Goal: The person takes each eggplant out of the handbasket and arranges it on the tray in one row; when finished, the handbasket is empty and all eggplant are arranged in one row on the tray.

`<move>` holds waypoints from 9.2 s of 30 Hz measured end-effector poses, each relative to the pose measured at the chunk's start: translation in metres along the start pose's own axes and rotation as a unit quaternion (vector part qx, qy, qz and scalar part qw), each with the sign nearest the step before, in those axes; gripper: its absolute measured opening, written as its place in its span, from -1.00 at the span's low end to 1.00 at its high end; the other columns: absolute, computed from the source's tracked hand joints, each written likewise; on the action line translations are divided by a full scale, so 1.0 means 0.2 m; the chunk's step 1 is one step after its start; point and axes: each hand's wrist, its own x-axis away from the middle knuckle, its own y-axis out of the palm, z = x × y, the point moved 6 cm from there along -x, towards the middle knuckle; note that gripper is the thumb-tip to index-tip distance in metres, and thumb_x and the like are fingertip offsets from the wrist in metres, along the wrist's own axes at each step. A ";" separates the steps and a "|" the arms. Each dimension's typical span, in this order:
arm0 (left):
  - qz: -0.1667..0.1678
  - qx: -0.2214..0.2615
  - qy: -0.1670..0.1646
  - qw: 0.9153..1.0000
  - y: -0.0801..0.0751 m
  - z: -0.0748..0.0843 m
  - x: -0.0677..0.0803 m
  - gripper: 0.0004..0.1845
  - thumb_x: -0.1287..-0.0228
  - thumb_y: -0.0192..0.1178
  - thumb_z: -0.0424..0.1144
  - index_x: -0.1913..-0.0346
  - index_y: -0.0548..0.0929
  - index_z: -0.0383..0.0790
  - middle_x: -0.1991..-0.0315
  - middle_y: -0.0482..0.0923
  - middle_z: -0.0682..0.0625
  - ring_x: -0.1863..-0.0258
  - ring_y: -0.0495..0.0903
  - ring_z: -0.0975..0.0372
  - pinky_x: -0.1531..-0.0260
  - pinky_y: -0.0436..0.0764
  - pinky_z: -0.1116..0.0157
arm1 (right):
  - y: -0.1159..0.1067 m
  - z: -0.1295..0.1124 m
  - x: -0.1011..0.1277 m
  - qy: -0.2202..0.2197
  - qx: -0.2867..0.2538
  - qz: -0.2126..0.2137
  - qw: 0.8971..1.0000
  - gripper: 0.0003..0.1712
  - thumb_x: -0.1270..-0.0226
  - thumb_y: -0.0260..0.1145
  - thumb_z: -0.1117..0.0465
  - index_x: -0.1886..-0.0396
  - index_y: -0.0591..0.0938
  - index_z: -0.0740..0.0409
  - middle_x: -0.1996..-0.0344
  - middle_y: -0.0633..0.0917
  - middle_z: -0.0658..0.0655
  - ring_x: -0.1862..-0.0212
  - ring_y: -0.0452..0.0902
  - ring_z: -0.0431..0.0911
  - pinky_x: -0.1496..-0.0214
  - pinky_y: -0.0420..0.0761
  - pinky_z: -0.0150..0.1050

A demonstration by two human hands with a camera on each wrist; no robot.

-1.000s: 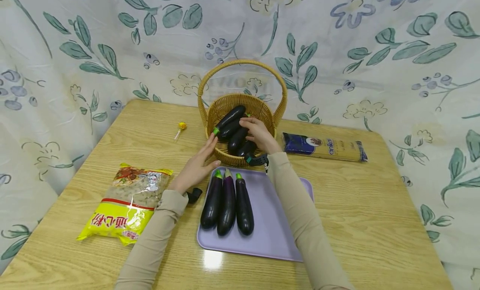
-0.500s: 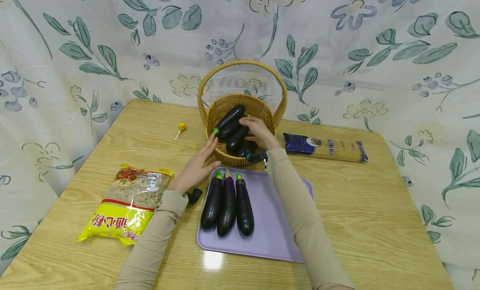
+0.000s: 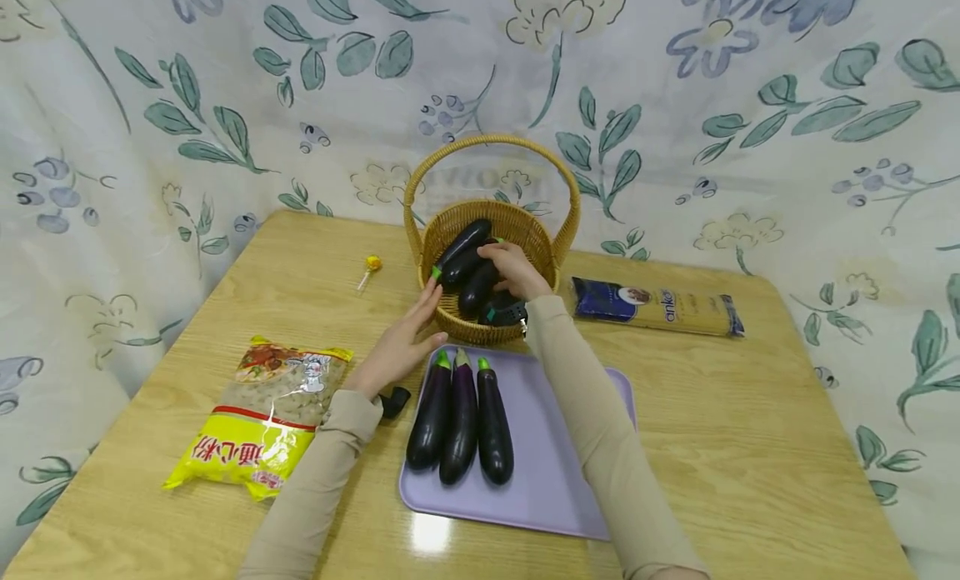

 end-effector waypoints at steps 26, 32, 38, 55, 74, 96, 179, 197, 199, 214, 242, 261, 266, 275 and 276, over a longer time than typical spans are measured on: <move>0.003 0.001 0.000 1.000 0.02 -0.01 0.00 -0.23 -0.34 0.00 -0.01 -0.43 -0.23 0.22 -0.41 -0.47 0.36 -0.36 0.04 0.00 -0.21 0.14 -0.16 | 0.00 0.04 -0.01 0.006 -0.064 0.004 0.998 -0.48 -0.32 0.15 0.21 -0.28 0.35 0.02 -0.26 0.32 0.17 -0.22 0.32 0.05 -0.16 0.43 -0.05; 0.001 -0.005 0.004 1.000 0.01 -0.01 0.00 -0.23 -0.32 -0.07 0.13 -0.44 -0.23 0.18 -0.46 -0.42 0.19 -0.34 0.10 0.00 -0.20 0.16 -0.14 | -0.03 0.03 0.02 -0.007 -0.096 0.005 0.995 -0.48 -0.35 0.11 0.23 -0.30 0.32 0.05 -0.22 0.35 0.15 -0.08 0.46 0.04 -0.06 0.50 -0.07; 0.003 -0.002 0.001 1.000 0.01 0.00 0.00 -0.23 -0.35 0.01 -0.06 -0.43 -0.23 0.23 -0.46 -0.41 0.19 -0.34 0.11 0.00 -0.22 0.14 -0.14 | -0.07 0.02 0.04 -0.016 -0.107 0.017 0.994 -0.51 -0.35 0.11 0.20 -0.26 0.32 0.08 -0.02 0.47 0.12 0.27 0.54 -0.10 0.21 0.56 -0.19; 0.003 -0.005 -0.002 1.000 0.01 -0.01 0.00 -0.23 -0.35 0.02 -0.08 -0.45 -0.20 0.08 -0.45 -0.44 0.24 -0.35 0.06 -0.01 -0.23 0.12 -0.12 | -0.13 0.01 0.13 -0.036 -0.144 0.020 0.989 -0.43 -0.30 0.19 0.22 -0.27 0.24 0.14 -0.11 0.44 0.24 0.19 0.55 -0.05 0.01 0.54 -0.11; 0.007 -0.010 0.001 1.000 0.01 -0.01 -0.01 -0.22 -0.34 0.02 -0.07 -0.44 -0.22 0.15 -0.45 -0.42 0.21 -0.36 0.05 0.00 -0.25 0.08 -0.12 | -0.19 -0.01 0.25 -0.070 -0.173 -0.005 0.982 -0.30 -0.32 0.12 0.30 -0.39 0.10 -0.08 -0.22 0.35 0.23 -0.12 0.42 0.11 -0.15 0.41 0.01; 0.008 -0.010 -0.002 1.000 0.01 -0.01 0.00 -0.22 -0.35 0.02 -0.08 -0.43 -0.24 0.24 -0.46 -0.42 0.17 -0.33 0.12 0.00 -0.23 0.10 -0.13 | -0.20 0.00 0.41 -0.125 -0.148 -0.058 0.979 -0.22 -0.31 0.07 0.41 -0.41 0.08 -0.24 -0.19 0.33 0.27 0.01 0.47 0.03 0.19 0.59 -0.14; 0.002 -0.010 0.007 1.000 0.01 0.00 -0.01 -0.21 -0.34 0.02 -0.08 -0.43 -0.26 0.21 -0.46 -0.41 0.13 -0.36 0.05 -0.02 -0.24 0.08 -0.13 | -0.15 0.60 0.70 -0.103 -0.011 -0.174 0.979 -0.31 -0.19 0.17 0.46 -0.32 0.17 0.34 -0.17 0.33 0.38 0.01 0.42 -0.05 0.07 0.54 -0.28; 0.007 -0.013 0.009 1.000 0.00 -0.01 -0.01 -0.21 -0.34 0.03 -0.08 -0.43 -0.25 0.20 -0.46 -0.40 0.14 -0.35 0.08 -0.01 -0.26 0.08 -0.10 | -0.18 0.54 0.71 -0.117 0.006 -0.162 0.980 -0.33 -0.21 0.13 0.43 -0.32 0.16 0.37 -0.18 0.34 0.38 -0.07 0.41 0.06 -0.03 0.53 -0.06; 0.007 -0.012 0.008 1.000 0.00 -0.01 -0.01 -0.22 -0.34 0.02 -0.06 -0.43 -0.25 0.21 -0.46 -0.41 0.16 -0.36 0.05 -0.01 -0.26 0.08 -0.10 | -0.18 0.53 0.71 -0.123 0.005 -0.162 0.979 -0.35 -0.25 0.10 0.43 -0.32 0.14 0.40 -0.19 0.33 0.41 -0.08 0.41 0.11 -0.04 0.51 -0.01; 0.003 -0.013 0.001 1.000 0.00 -0.02 -0.01 -0.22 -0.35 0.01 -0.04 -0.43 -0.26 0.22 -0.46 -0.42 0.16 -0.34 0.10 -0.01 -0.25 0.09 -0.12 | -0.23 0.33 0.67 -0.136 -0.060 -0.142 0.979 -0.47 -0.38 0.04 0.28 -0.29 0.21 0.36 -0.23 0.28 0.42 -0.21 0.29 0.22 -0.17 0.40 0.02; 0.004 -0.006 0.007 1.000 0.01 -0.01 -0.01 -0.22 -0.35 0.02 -0.10 -0.45 -0.22 0.10 -0.41 -0.48 0.34 -0.35 0.06 -0.01 -0.25 0.08 -0.11 | -0.21 0.00 0.45 -0.054 -0.107 -0.033 0.992 -0.49 -0.45 -0.05 0.14 -0.34 0.21 0.16 -0.40 0.06 0.12 -0.39 -0.02 0.15 -0.35 0.13 0.00; 0.010 -0.009 0.011 1.000 0.01 -0.01 -0.01 -0.21 -0.34 0.03 -0.08 -0.42 -0.25 0.24 -0.42 -0.47 0.33 -0.36 0.05 -0.01 -0.24 0.11 -0.11 | -0.13 0.05 0.30 0.001 -0.103 0.002 0.995 -0.53 -0.42 0.01 0.13 -0.29 0.32 0.06 -0.38 0.12 0.05 -0.41 -0.12 0.12 -0.33 0.17 0.02; 0.010 -0.011 0.013 1.000 0.00 -0.01 -0.01 -0.21 -0.34 0.03 -0.08 -0.43 -0.25 0.23 -0.43 -0.46 0.31 -0.36 0.05 -0.01 -0.24 0.11 -0.11 | -0.13 0.04 0.26 0.011 -0.093 0.010 0.996 -0.49 -0.41 0.02 0.11 -0.32 0.30 0.06 -0.38 0.13 0.07 -0.41 -0.13 0.12 -0.35 0.11 0.04; 0.005 -0.006 0.012 1.000 0.01 -0.01 -0.02 -0.23 -0.35 0.02 -0.08 -0.46 -0.18 0.03 -0.45 -0.43 0.24 -0.34 0.11 0.00 -0.23 0.13 -0.11 | -0.12 0.08 0.18 0.029 -0.081 0.039 0.995 -0.45 -0.38 0.05 0.13 -0.34 0.28 0.11 -0.38 0.13 0.06 -0.40 -0.10 0.11 -0.34 0.15 0.00; 0.004 -0.005 0.011 1.000 0.01 -0.01 -0.01 -0.23 -0.35 0.02 -0.07 -0.46 -0.18 0.02 -0.44 -0.44 0.26 -0.34 0.11 0.01 -0.23 0.13 -0.11 | -0.12 0.08 0.17 0.031 -0.080 0.041 0.995 -0.45 -0.37 0.06 0.13 -0.34 0.28 0.11 -0.38 0.14 0.06 -0.40 -0.07 0.11 -0.33 0.18 0.00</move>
